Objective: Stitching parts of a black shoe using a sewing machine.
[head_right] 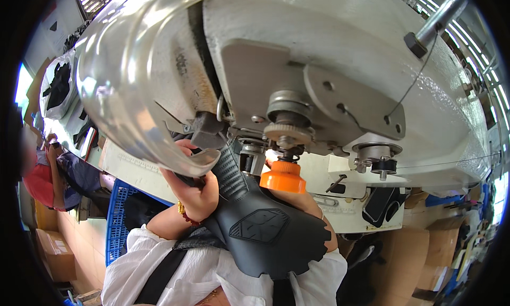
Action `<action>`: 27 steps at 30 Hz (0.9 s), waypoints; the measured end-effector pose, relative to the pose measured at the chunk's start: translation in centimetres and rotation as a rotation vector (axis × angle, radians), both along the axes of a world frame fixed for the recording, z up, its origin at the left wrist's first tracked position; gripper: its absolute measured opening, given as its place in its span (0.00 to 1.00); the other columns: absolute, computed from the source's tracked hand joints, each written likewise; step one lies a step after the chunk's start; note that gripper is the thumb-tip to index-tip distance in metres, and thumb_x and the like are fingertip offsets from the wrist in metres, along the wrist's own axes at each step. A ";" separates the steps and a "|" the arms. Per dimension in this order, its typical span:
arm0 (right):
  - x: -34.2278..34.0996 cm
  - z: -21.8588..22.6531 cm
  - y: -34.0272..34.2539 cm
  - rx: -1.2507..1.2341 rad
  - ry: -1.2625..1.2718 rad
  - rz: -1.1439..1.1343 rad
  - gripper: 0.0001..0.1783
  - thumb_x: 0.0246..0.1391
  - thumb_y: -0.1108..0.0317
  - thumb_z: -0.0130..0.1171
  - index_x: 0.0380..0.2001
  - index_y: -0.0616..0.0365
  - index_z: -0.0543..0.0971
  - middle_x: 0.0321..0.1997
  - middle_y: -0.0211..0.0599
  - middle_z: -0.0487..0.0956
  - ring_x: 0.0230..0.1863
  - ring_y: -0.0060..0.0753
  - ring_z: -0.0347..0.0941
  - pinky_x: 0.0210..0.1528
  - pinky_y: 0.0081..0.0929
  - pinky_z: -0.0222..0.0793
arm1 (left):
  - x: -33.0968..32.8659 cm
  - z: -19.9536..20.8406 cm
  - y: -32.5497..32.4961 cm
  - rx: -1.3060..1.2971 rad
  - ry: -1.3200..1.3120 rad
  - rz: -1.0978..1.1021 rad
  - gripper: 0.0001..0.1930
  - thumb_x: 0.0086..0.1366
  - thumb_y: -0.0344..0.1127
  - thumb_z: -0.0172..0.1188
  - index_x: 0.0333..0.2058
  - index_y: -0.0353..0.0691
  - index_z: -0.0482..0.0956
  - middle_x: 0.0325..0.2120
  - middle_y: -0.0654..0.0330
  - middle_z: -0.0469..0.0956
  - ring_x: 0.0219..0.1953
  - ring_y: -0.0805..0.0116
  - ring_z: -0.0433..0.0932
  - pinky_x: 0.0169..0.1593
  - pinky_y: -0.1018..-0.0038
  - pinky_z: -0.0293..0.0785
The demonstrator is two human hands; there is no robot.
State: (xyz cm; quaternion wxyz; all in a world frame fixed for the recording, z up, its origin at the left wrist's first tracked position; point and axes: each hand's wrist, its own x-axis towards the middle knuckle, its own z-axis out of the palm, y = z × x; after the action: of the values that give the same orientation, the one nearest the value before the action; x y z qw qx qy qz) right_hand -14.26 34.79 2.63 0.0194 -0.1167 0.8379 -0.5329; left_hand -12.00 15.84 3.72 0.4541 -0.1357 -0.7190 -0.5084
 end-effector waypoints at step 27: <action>2.3 -1.0 -6.4 -0.442 0.056 -0.068 0.11 0.61 0.72 0.54 0.43 0.68 0.75 0.34 0.24 0.74 0.35 0.12 0.65 0.40 0.12 0.63 | -4.3 1.1 -5.8 -0.088 -0.082 -0.262 0.22 0.45 0.17 0.49 0.43 0.36 0.63 0.36 0.57 0.67 0.38 0.68 0.68 0.47 0.76 0.64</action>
State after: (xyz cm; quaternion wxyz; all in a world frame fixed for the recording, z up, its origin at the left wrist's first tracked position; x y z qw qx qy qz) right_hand -11.99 28.39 1.59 -0.0482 -0.1044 0.7043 -0.7005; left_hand -16.27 10.05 4.86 0.3477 -0.2271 -0.7347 -0.5364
